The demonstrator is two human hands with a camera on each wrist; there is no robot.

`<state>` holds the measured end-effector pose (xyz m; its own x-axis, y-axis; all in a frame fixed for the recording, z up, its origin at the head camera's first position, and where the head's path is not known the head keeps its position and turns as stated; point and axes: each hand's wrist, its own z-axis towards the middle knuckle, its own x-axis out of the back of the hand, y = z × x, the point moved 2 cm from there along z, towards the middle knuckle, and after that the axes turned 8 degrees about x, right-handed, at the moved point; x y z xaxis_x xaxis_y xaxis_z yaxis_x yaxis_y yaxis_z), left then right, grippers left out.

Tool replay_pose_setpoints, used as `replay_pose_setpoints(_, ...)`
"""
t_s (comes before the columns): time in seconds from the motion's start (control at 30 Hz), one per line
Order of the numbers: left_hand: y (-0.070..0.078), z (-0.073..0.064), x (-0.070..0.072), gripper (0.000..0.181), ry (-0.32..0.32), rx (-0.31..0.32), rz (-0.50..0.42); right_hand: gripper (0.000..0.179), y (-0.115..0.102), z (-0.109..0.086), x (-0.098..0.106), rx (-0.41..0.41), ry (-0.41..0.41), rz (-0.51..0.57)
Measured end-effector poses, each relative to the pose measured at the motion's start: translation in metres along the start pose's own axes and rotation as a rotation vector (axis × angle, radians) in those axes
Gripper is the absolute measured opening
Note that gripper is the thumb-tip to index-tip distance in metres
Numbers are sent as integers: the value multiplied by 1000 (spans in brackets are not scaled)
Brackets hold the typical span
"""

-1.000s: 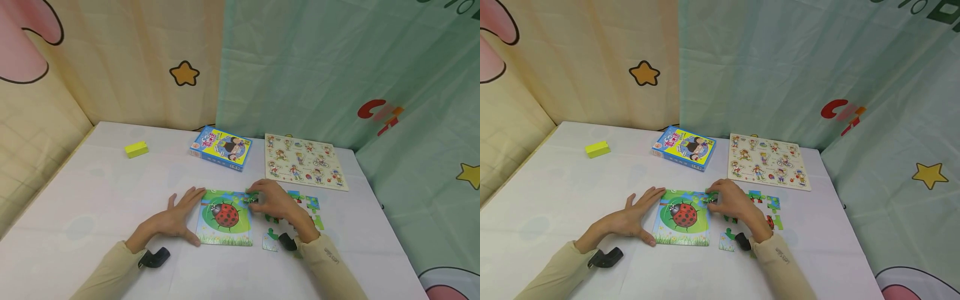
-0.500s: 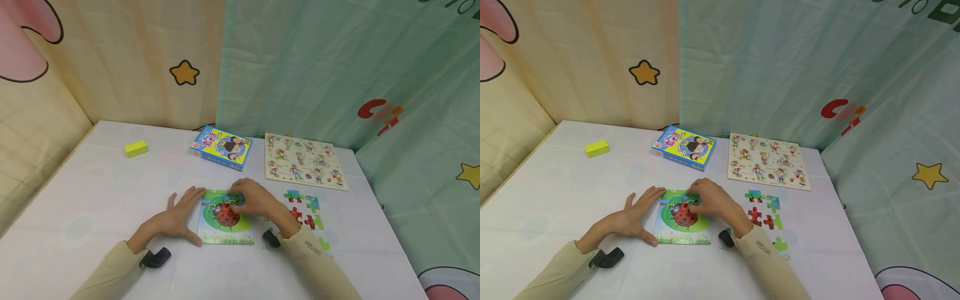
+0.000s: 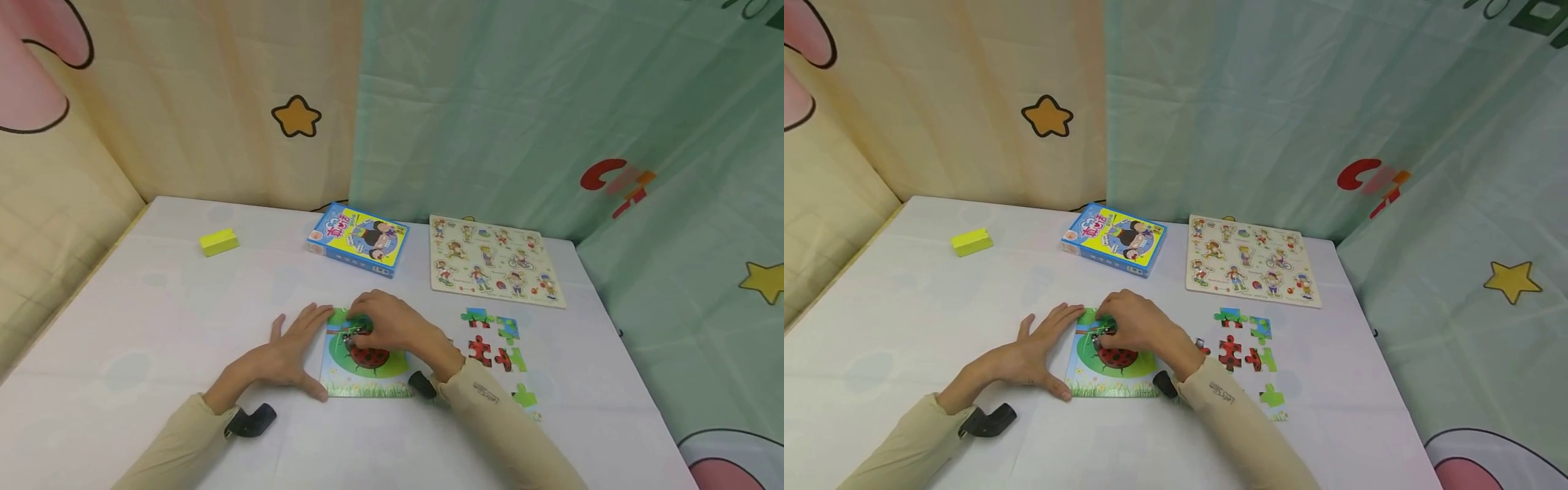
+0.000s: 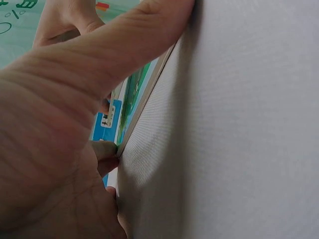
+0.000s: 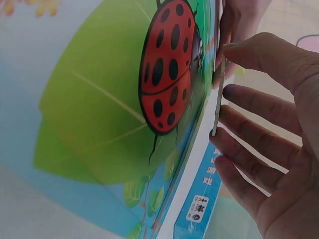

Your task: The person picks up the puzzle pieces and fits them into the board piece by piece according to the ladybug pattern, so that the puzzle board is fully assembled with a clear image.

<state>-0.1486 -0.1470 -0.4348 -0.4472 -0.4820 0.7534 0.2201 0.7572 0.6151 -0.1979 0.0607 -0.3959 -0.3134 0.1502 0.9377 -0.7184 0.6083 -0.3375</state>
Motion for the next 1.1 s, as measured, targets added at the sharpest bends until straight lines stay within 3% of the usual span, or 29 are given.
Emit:
replay_pose_setpoints(0.63, 0, -1, 2, 133, -18, -23, -27, 36, -13, 9, -5, 18, 9, -57)
replay_pose_setpoints(0.83, -3, -2, 9, 108, -24, -43, -85, 37, -15, 10, -6, 4, 10, -87)
replay_pose_setpoints(0.93, -6, -2, 10, 95, -2, -51, -83, 37, -14, 11, -7, 5, 3, -97)
replay_pose_setpoints(1.1, -9, 1, 10, 91, 58, -76, -71, 37, -13, 11, -8, 1, -7, -87)
